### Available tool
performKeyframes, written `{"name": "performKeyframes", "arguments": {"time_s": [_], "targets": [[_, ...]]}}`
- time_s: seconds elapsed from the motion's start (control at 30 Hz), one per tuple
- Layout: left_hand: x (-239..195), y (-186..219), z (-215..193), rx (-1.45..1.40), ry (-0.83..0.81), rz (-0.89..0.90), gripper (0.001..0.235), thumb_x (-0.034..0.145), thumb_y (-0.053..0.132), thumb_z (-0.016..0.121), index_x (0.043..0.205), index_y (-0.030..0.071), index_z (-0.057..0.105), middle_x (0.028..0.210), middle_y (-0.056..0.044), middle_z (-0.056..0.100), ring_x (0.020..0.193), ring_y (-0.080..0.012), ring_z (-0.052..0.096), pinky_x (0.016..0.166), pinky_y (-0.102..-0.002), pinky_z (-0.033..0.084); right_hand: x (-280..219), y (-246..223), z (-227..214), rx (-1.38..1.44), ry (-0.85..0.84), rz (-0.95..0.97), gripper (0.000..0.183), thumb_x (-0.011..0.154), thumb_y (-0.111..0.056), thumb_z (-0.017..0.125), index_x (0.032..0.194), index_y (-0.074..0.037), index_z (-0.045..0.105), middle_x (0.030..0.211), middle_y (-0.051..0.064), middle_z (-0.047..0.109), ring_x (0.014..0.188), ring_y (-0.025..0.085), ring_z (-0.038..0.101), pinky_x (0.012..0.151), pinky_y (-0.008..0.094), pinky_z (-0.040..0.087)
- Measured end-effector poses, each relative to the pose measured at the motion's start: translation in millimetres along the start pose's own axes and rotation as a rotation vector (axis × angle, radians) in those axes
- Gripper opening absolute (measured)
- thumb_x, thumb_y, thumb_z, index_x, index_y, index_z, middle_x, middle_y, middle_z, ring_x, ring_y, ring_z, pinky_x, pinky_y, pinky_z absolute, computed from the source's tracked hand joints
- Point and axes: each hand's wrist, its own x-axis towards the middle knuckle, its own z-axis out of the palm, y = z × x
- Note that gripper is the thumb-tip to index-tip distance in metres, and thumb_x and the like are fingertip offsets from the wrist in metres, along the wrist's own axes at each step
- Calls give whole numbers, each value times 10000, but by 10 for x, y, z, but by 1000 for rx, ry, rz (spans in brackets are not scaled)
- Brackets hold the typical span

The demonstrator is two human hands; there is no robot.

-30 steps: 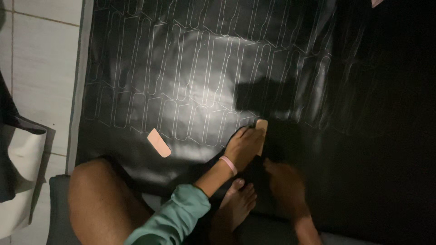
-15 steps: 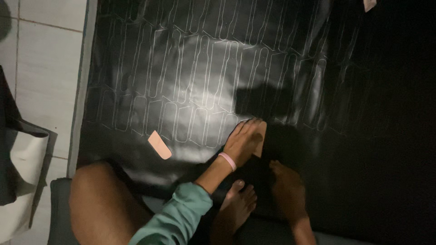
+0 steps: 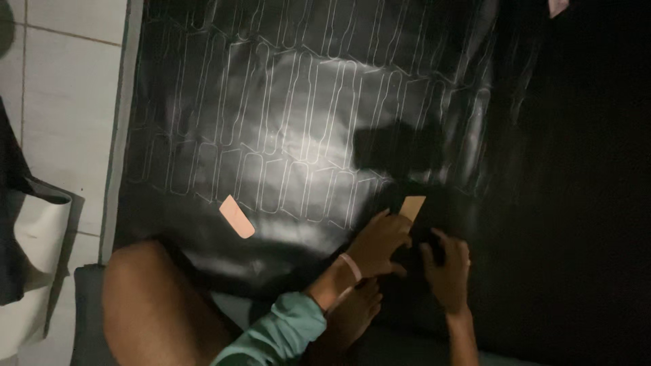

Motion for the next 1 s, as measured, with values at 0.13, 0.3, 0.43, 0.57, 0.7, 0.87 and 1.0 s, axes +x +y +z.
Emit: {"name": "performKeyframes", "arguments": {"time_s": [0.13,0.3,0.43,0.57,0.7,0.87,1.0], "targets": [[-140,-56,-85,-155,139,-323,229,873,272,795,1026,115,728,1380,-88,591,1295,-290,555,1090,-430,449,98,-309,27,-82,-59,-77,822,744,-432,840,1449,-153,525,1262,234,451,1146,388,455,936,541,454],[-114,-295,-287,-12,77,-342,324,938,188,726,1261,184,734,1564,-99,457,1484,-301,396,1214,-440,357,263,-467,0,-166,-44,-104,800,748,-492,845,1443,-197,580,1293,217,458,1169,375,447,969,526,431],[-124,-298,-324,70,41,-279,424,886,182,728,1296,289,731,1553,-74,467,1492,-304,381,1194,-452,358,329,-421,-19,-160,-74,-105,732,775,-498,845,1422,-238,620,1288,175,483,1174,342,464,998,518,417],[-90,-248,-339,66,23,-287,436,891,177,734,1306,313,723,1547,-93,452,1484,-317,373,1199,-465,342,330,-395,-28,-159,-115,-28,716,752,-473,855,1399,-255,641,1297,202,467,1143,349,452,947,514,410],[-75,-255,-376,80,1,-288,440,872,167,735,1281,329,728,1543,-102,440,1479,-334,364,1191,-468,335,307,-403,2,-128,-84,-58,700,771,-465,846,1403,-248,640,1298,172,466,1160,347,440,977,505,410],[-82,-242,-365,105,-26,-293,480,880,177,722,1337,320,698,1554,-90,432,1485,-318,368,1201,-464,338,298,-375,3,-133,-77,-93,690,769,-463,850,1395,-259,644,1302,159,465,1185,336,438,1010,510,398],[-79,-240,-351,119,-9,-280,473,920,177,709,1366,332,686,1560,-89,427,1487,-311,369,1201,-453,344,295,-369,15,-142,-84,-68,691,763,-472,857,1390,-270,649,1303,170,458,1170,336,436,993,504,400]]}}
